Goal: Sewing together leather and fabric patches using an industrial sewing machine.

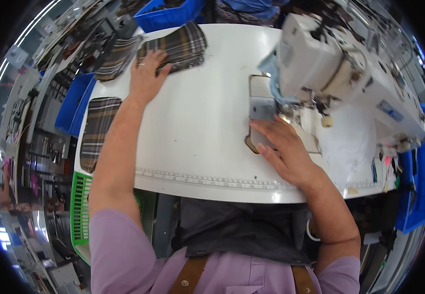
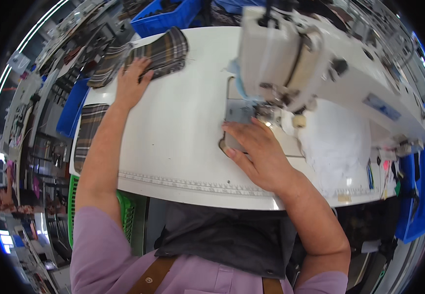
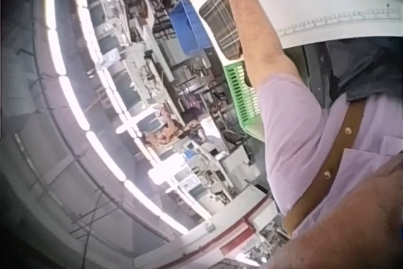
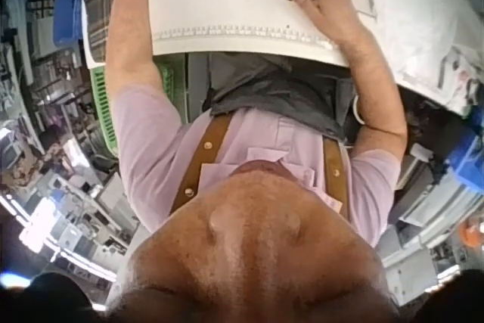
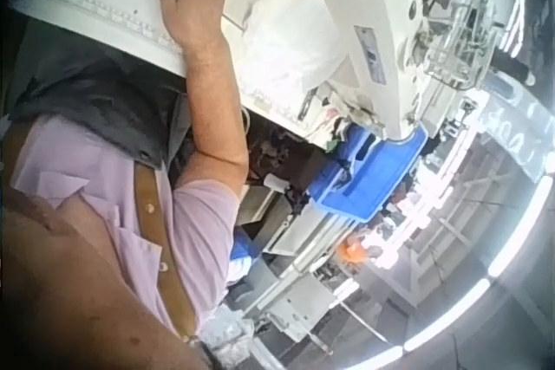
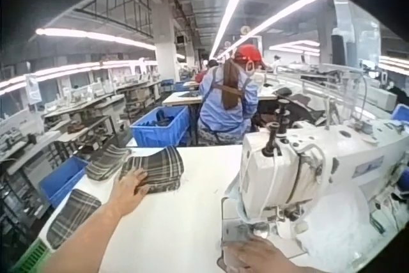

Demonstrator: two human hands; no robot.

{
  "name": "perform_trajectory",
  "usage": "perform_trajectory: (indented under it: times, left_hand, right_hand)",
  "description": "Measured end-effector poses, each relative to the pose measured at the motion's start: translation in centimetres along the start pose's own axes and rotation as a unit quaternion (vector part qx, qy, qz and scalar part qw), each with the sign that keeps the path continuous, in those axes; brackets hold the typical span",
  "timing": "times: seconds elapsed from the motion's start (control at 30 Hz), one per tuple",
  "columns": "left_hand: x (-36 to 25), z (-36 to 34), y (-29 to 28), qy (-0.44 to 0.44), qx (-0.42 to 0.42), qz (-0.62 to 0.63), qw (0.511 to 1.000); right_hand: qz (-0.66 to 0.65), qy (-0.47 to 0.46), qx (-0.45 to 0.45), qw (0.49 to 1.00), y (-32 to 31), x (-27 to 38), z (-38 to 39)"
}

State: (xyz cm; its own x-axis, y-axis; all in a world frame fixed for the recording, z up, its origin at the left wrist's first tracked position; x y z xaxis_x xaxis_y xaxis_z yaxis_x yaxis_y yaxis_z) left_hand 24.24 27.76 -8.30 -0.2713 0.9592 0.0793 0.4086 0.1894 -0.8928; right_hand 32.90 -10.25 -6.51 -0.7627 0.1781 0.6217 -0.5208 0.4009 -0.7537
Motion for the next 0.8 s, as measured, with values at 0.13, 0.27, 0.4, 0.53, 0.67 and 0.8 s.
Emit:
perform_trajectory:
  times: [0.13, 0.27, 0.4, 0.53, 0.67, 0.8]
  left_hand:
    - [-4.3, 2.5, -1.2, 0.061, 0.012, -0.012, 0.998]
    - [-15.4, 4.7, -3.9, 0.157, 0.093, 0.159, 0.97]
    - [-26.6, 5.5, -7.8, 0.295, 0.075, 0.274, 0.912]
    - [-33.4, 2.7, -8.2, 0.313, -0.002, 0.388, 0.867]
    - [-38.9, -1.8, -6.8, 0.315, -0.06, 0.429, 0.844]
    - [-42.4, -4.6, -6.0, 0.31, -0.073, 0.358, 0.877]
  right_hand:
    - [0.03, -0.034, -0.011, 0.999, 0.8, -0.2, 0.3]
    - [0.108, -0.081, -0.06, 0.989, 1.2, 0.7, 2.6]
    - [0.129, -0.093, -0.063, 0.985, 0.7, 1.8, 5.9]
    - [0.126, -0.055, -0.07, 0.988, -2.2, 0.7, 9.8]
    - [0.206, 0.013, -0.178, 0.962, -7.0, -2.2, 12.6]
    - [0.212, 0.062, -0.239, 0.945, -9.4, -4.6, 14.6]
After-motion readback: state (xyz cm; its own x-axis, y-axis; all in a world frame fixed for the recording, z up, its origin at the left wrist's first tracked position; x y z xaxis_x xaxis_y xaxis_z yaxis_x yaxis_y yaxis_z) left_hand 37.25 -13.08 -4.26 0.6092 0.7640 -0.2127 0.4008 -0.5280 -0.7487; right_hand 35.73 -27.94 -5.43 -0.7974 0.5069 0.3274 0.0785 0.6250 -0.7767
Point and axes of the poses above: each hand's wrist, its own z-axis away from the middle knuckle, its own y-axis out of the palm, x = y × z, the point moved 7 cm from there along -z, towards the middle knuckle, and after that the axes turned 11 degrees about y, right-handed, at the moved point
